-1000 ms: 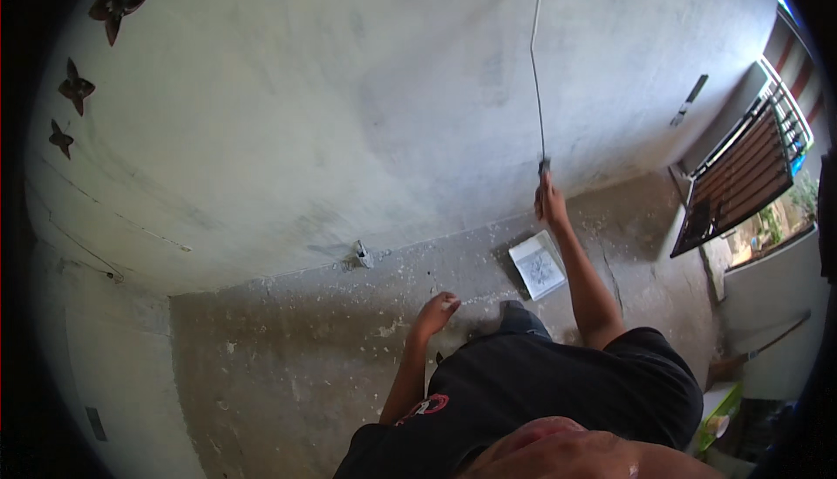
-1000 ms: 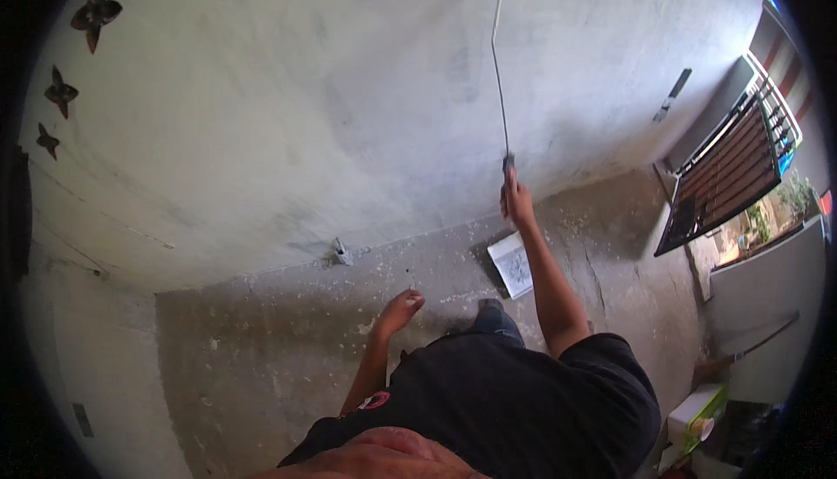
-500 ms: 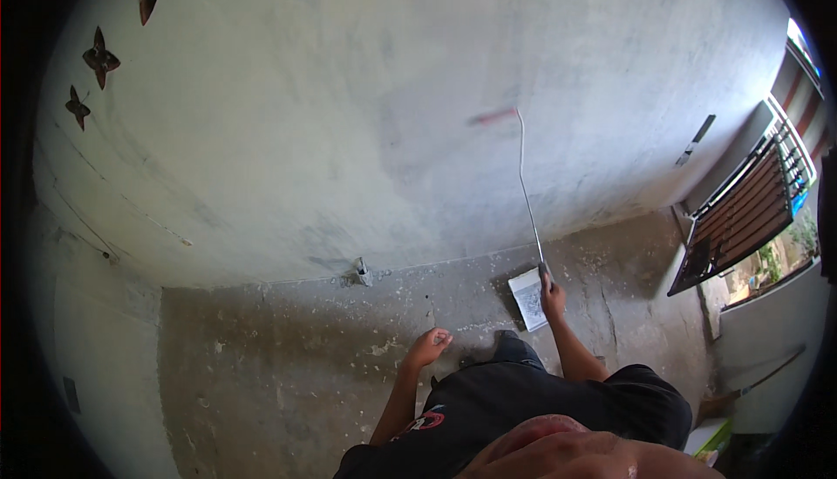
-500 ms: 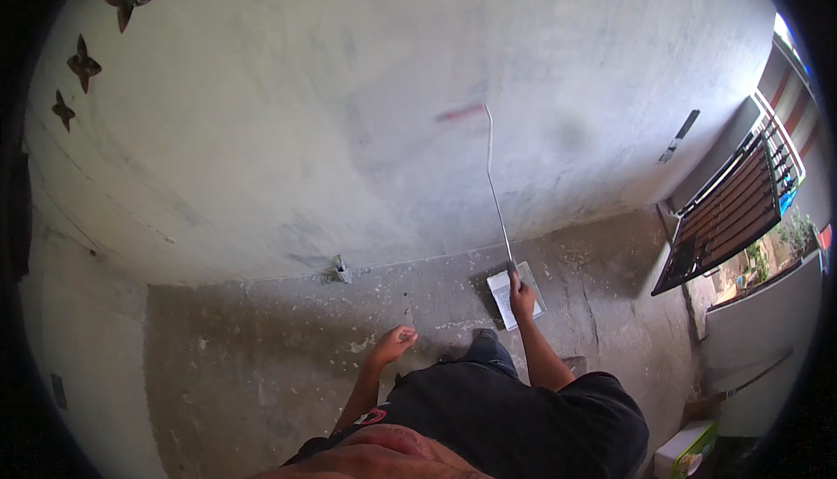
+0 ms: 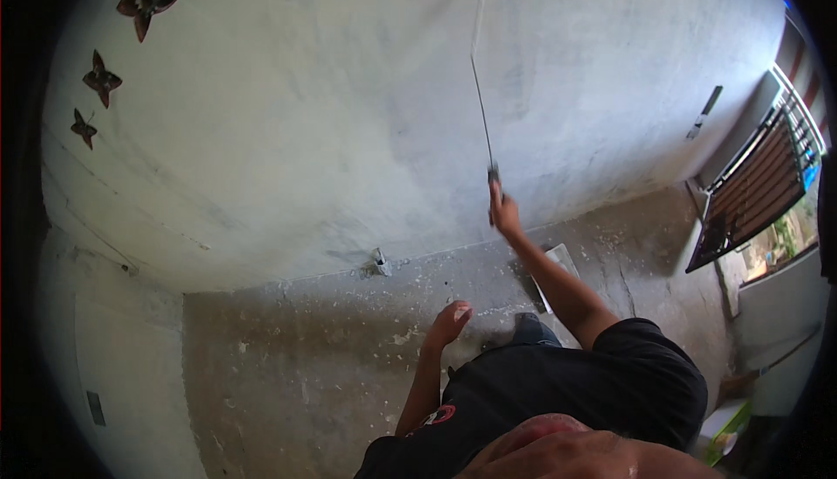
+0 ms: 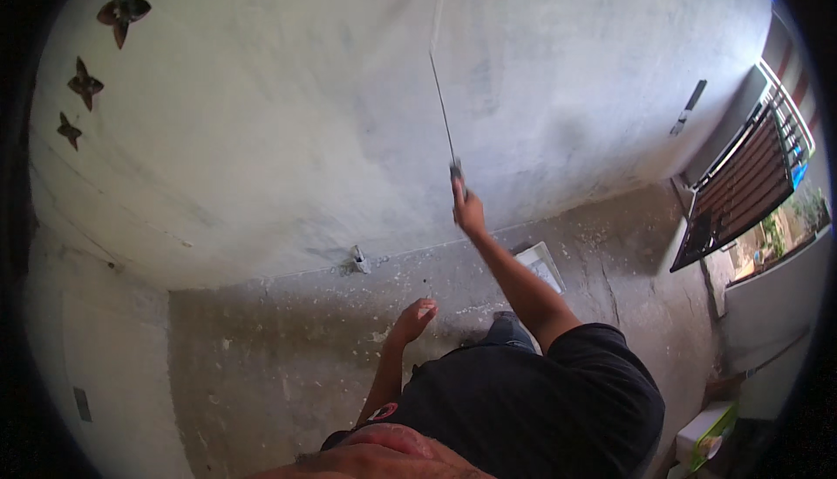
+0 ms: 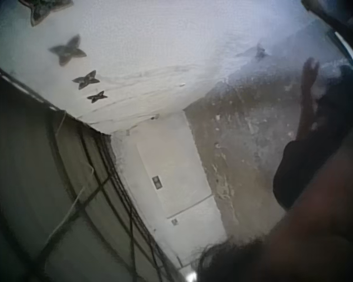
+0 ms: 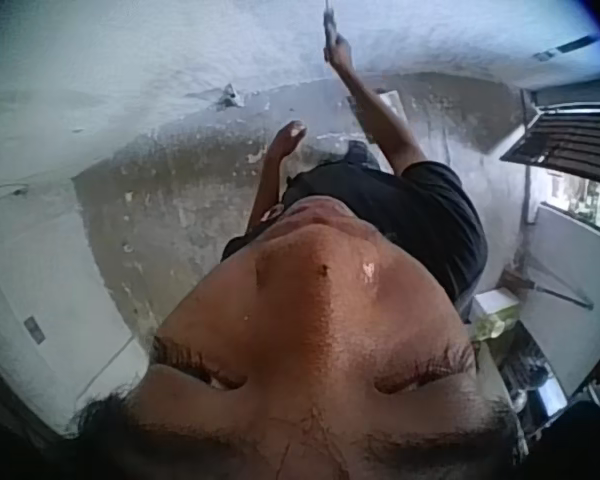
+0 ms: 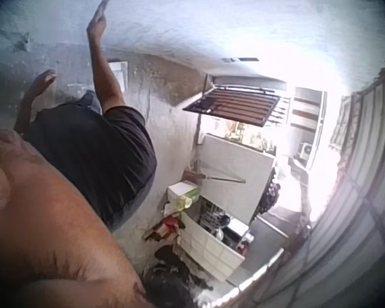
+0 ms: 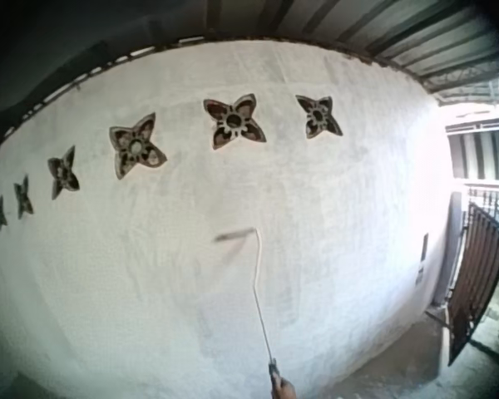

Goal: The person is painting a wall using a paint roller.

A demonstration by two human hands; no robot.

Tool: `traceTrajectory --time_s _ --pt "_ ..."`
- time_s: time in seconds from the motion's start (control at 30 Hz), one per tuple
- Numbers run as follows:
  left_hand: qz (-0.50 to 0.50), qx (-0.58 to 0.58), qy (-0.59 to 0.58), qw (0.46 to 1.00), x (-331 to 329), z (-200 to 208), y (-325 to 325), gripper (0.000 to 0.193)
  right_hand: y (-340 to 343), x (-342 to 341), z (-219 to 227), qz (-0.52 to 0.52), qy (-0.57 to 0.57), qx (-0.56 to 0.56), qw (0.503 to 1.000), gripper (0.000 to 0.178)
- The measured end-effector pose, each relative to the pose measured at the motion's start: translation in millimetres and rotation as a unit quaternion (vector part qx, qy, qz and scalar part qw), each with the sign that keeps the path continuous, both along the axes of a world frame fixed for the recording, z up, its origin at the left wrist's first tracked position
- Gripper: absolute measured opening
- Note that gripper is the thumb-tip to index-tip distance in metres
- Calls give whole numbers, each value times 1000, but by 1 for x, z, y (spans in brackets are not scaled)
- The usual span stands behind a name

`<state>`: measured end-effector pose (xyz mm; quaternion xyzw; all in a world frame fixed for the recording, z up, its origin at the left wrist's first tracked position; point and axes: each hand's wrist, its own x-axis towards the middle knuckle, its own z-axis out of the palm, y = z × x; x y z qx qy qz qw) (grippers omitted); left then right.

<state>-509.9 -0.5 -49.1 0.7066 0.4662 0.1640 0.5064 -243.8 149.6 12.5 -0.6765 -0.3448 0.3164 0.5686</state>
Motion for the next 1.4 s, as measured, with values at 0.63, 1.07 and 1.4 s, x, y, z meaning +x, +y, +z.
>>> traceTrajectory --time_s 0.63,1.07,1.4 --pt "79 -33 20 996 -54 -8 -12 42 44 10 151 116 221 119 961 62" --pt "15 -18 11 1000 -37 -23 -2 35 -145 -13 -121 70 155 -181 969 65" --pt "-20 -4 54 998 -16 1 28 42 0 41 100 69 140 66 985 62"
